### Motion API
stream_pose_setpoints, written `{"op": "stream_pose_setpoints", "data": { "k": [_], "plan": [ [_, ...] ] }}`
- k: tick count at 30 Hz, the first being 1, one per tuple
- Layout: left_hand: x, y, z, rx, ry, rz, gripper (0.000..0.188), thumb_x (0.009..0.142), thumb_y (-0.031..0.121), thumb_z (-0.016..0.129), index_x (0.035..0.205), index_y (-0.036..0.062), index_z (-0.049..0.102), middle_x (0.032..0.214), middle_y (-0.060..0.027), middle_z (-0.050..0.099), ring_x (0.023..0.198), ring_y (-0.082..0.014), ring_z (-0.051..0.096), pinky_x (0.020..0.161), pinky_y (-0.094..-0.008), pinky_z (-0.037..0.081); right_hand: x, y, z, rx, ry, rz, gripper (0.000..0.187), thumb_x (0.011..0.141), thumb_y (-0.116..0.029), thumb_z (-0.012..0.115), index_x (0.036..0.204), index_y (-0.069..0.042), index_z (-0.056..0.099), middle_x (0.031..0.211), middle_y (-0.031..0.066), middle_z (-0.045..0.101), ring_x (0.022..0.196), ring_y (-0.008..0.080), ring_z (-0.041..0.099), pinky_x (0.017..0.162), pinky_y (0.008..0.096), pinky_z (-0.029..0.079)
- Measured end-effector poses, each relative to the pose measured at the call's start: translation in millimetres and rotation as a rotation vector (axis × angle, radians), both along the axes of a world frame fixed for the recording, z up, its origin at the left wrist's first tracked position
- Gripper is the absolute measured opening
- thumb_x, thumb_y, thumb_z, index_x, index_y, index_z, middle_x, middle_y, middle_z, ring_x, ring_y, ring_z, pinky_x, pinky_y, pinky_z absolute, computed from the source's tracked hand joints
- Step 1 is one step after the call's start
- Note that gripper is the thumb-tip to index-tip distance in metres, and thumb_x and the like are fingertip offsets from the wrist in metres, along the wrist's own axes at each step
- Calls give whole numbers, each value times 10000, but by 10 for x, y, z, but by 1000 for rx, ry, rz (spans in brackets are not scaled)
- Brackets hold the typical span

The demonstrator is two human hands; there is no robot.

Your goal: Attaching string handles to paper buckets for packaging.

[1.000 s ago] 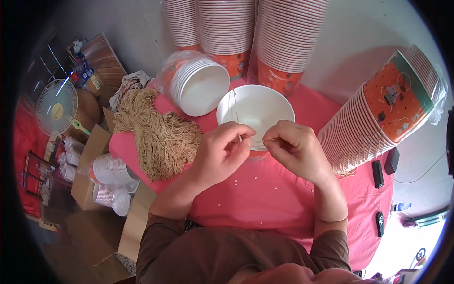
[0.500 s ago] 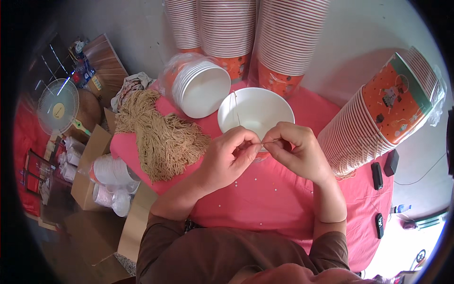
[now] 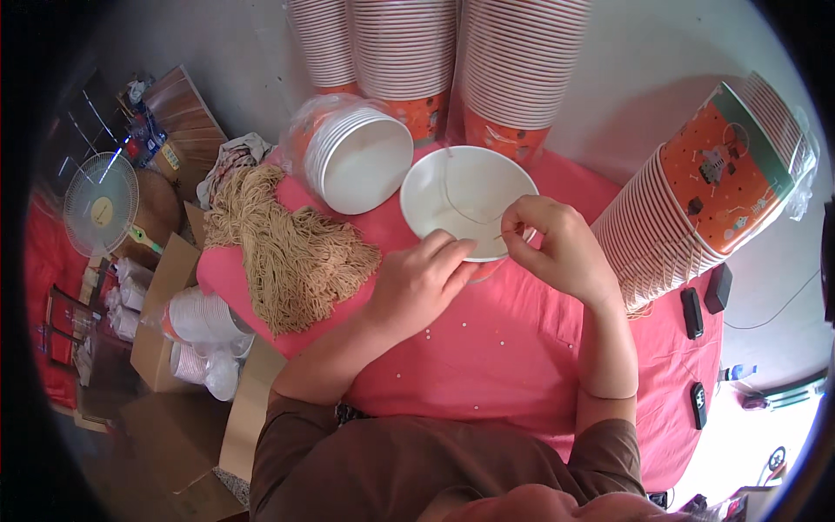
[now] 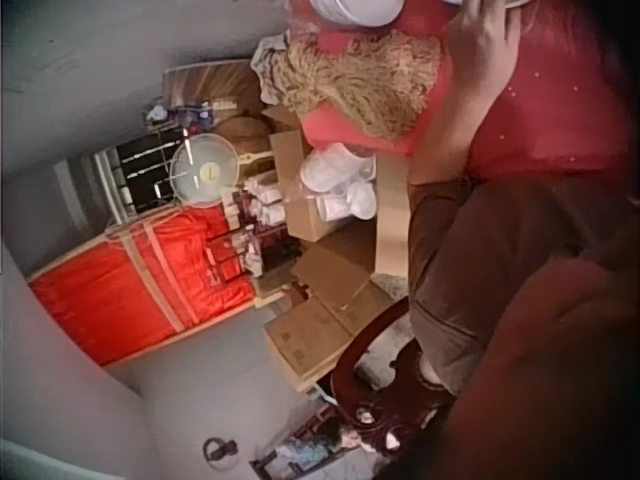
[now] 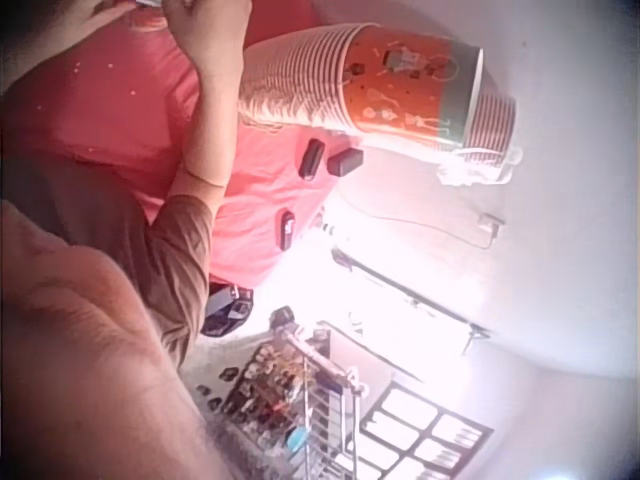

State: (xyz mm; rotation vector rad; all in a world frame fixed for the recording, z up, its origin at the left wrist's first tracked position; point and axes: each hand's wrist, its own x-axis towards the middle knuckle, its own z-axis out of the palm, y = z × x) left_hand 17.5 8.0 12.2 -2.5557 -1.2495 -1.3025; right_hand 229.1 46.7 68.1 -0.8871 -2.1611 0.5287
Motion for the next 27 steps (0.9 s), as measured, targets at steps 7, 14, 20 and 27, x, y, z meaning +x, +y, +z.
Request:
{"op": "stream_pose_setpoints", "data": {
  "k": [7, 14, 20, 27],
  "plan": [
    [-86, 93, -13, 163, 18, -91, 223, 770, 50, 753, 981, 64, 682, 939, -34, 614, 720, -208, 660, 590, -347, 536, 26, -131, 85, 31, -134, -9, 87, 792, -10, 667, 867, -6, 622, 770, 124, 640, 693, 274, 662, 633, 365, 523],
    [-107, 134, 58, 421, 42, -116, 292, 714, 14, 732, 1001, 8, 678, 979, -73, 603, 753, -226, 638, 623, -339, 546, -14, -269, 125, 269, -173, -35, 90, 787, -10, 678, 838, -34, 609, 737, 107, 601, 648, 296, 614, 575, 396, 474],
    [-115, 115, 66, 467, 64, -129, 270, 734, 32, 708, 1000, -3, 680, 1009, -82, 602, 764, -235, 635, 628, -336, 549, -40, -290, 123, 278, -203, -25, 107, 780, -24, 684, 830, -46, 593, 734, 99, 586, 683, 306, 609, 587, 417, 477],
    [-127, 91, 63, 486, 86, -136, 283, 740, 40, 704, 1019, -2, 676, 1080, -82, 599, 788, -231, 636, 646, -342, 554, -62, -305, 121, 293, -233, -5, 123, 789, -59, 703, 825, -51, 586, 771, 92, 590, 753, 307, 611, 614, 422, 487]
  ]
}}
